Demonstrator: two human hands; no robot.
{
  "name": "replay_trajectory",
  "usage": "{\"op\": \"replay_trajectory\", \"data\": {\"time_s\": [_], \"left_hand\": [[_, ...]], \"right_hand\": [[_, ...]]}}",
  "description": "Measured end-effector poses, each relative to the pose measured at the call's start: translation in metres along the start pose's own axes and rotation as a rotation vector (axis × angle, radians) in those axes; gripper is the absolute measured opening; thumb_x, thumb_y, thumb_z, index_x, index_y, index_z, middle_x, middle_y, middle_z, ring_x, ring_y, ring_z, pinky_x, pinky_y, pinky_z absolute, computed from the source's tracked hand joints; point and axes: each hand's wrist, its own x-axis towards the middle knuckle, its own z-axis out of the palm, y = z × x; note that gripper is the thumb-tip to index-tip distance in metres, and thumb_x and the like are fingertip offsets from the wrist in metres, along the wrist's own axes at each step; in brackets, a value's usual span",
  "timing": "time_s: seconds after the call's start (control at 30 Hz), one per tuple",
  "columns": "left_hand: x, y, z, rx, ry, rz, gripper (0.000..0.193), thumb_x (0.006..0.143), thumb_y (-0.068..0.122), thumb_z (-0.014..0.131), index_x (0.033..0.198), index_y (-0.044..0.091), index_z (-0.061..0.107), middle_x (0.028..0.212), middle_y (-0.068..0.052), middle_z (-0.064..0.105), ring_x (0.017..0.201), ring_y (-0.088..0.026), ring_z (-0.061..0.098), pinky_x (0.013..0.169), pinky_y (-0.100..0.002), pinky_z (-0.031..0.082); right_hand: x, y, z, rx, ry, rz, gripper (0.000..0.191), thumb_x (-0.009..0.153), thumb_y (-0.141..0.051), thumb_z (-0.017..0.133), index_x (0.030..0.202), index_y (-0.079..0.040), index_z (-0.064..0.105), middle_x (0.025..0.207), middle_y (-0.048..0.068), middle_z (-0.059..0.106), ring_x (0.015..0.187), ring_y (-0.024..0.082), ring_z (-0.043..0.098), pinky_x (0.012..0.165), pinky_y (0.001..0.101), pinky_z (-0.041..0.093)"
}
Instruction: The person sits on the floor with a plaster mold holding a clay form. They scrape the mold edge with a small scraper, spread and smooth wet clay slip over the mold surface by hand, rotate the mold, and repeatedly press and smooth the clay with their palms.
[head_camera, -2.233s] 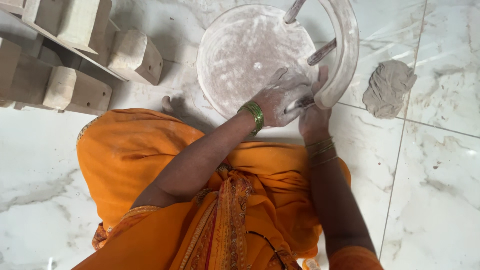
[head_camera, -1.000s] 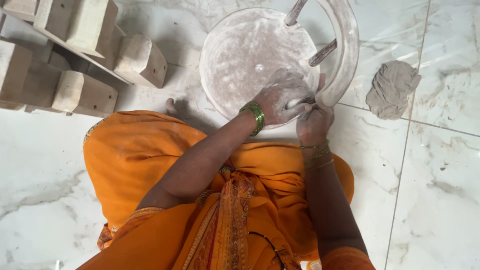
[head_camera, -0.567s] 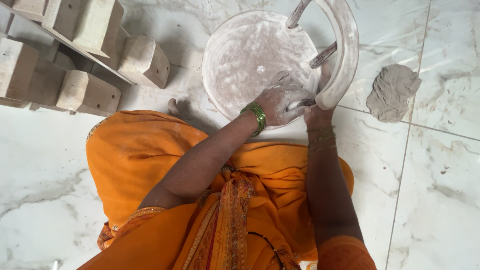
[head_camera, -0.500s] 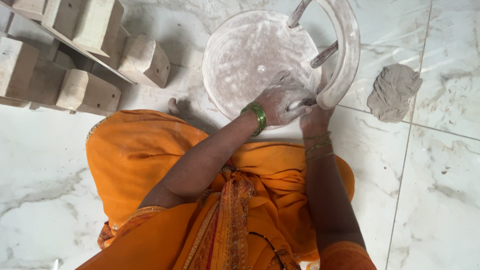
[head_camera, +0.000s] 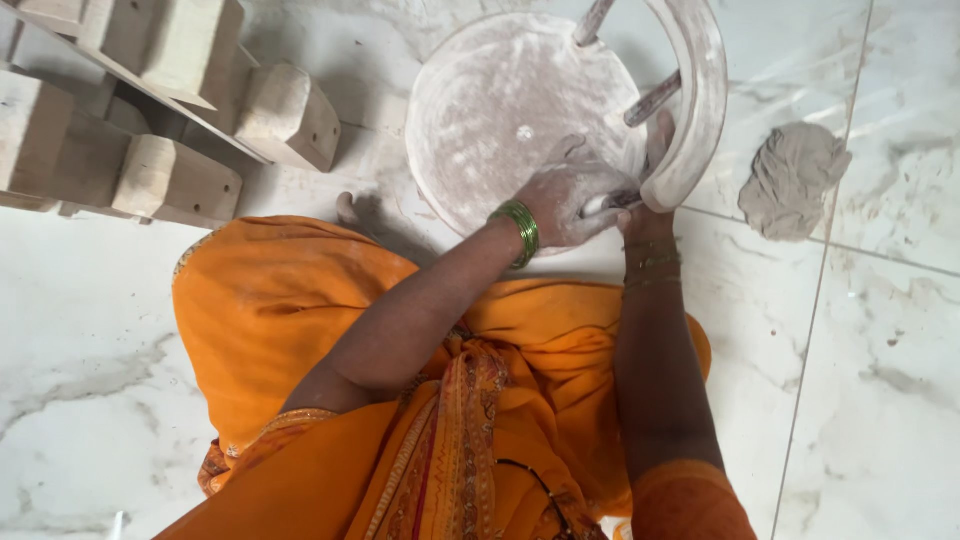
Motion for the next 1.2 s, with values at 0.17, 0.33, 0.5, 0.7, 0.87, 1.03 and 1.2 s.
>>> {"op": "replay_trajectory", "data": {"time_s": [0.17,0.33,0.5,0.7,0.87,1.03,1.2], "left_hand": [[-0.001,-0.002,0.006,0.02,-0.032,-0.05,0.032,0.096,0.038,0.063,0.122,0.022,0.07,0.118,-0.002,0.074,0.116,-0.02,0.065,0.128,-0.051,0.016],[0.0,-0.005,0.007,-0.003,-0.008,-0.027,0.034,0.091,0.041,0.068,0.118,0.021,0.071,0.114,-0.002,0.075,0.115,-0.02,0.065,0.125,-0.051,0.015],[0.001,-0.003,0.006,0.022,-0.034,-0.059,0.035,0.089,0.037,0.069,0.121,0.023,0.069,0.111,-0.001,0.075,0.112,-0.018,0.066,0.128,-0.051,0.014],[0.002,-0.004,0.008,0.022,0.015,-0.02,0.034,0.089,0.035,0.069,0.121,0.024,0.069,0.113,0.001,0.075,0.113,-0.019,0.064,0.125,-0.051,0.017],[0.002,-0.004,0.006,0.038,-0.045,-0.064,0.031,0.091,0.038,0.068,0.118,0.025,0.07,0.113,0.003,0.076,0.116,-0.019,0.063,0.128,-0.048,0.018],[0.001,0.001,0.004,0.009,0.009,-0.017,0.039,0.086,0.042,0.074,0.12,0.023,0.069,0.111,-0.001,0.075,0.118,-0.024,0.061,0.123,-0.05,0.016],[0.002,0.0,0.002,-0.008,-0.038,-0.067,0.039,0.087,0.044,0.073,0.12,0.024,0.07,0.108,0.001,0.076,0.118,-0.02,0.061,0.126,-0.049,0.017]], "right_hand": [[-0.046,0.014,0.003,0.433,0.298,0.449,0.057,0.11,-0.019,0.049,0.163,-0.002,0.034,0.147,0.013,0.046,0.112,0.017,0.057,0.097,0.03,0.051],[-0.059,0.032,0.0,0.343,0.481,0.425,0.052,0.11,-0.011,0.053,0.159,-0.005,0.038,0.149,0.01,0.051,0.116,0.017,0.057,0.099,0.0308,0.049],[-0.023,0.036,-0.015,0.217,0.286,0.33,0.048,0.114,-0.022,0.051,0.158,-0.007,0.037,0.158,0.006,0.044,0.149,0.021,0.041,0.126,0.0378,0.038],[-0.03,0.024,-0.006,0.401,0.371,0.406,0.05,0.111,-0.021,0.048,0.157,-0.007,0.035,0.16,0.006,0.04,0.147,0.022,0.041,0.122,0.0398,0.04],[-0.05,0.013,0.013,0.282,0.423,0.457,0.052,0.11,-0.018,0.049,0.158,-0.002,0.04,0.156,0.016,0.046,0.137,0.028,0.047,0.111,0.0405,0.042],[-0.028,0.012,0.007,0.393,0.426,0.436,0.05,0.11,-0.02,0.048,0.156,-0.005,0.036,0.161,0.011,0.04,0.145,0.025,0.044,0.122,0.039,0.04],[-0.009,0.012,-0.012,0.108,0.096,0.238,0.052,0.111,-0.022,0.048,0.157,-0.004,0.033,0.161,0.012,0.04,0.146,0.025,0.042,0.123,0.0389,0.038]]}}
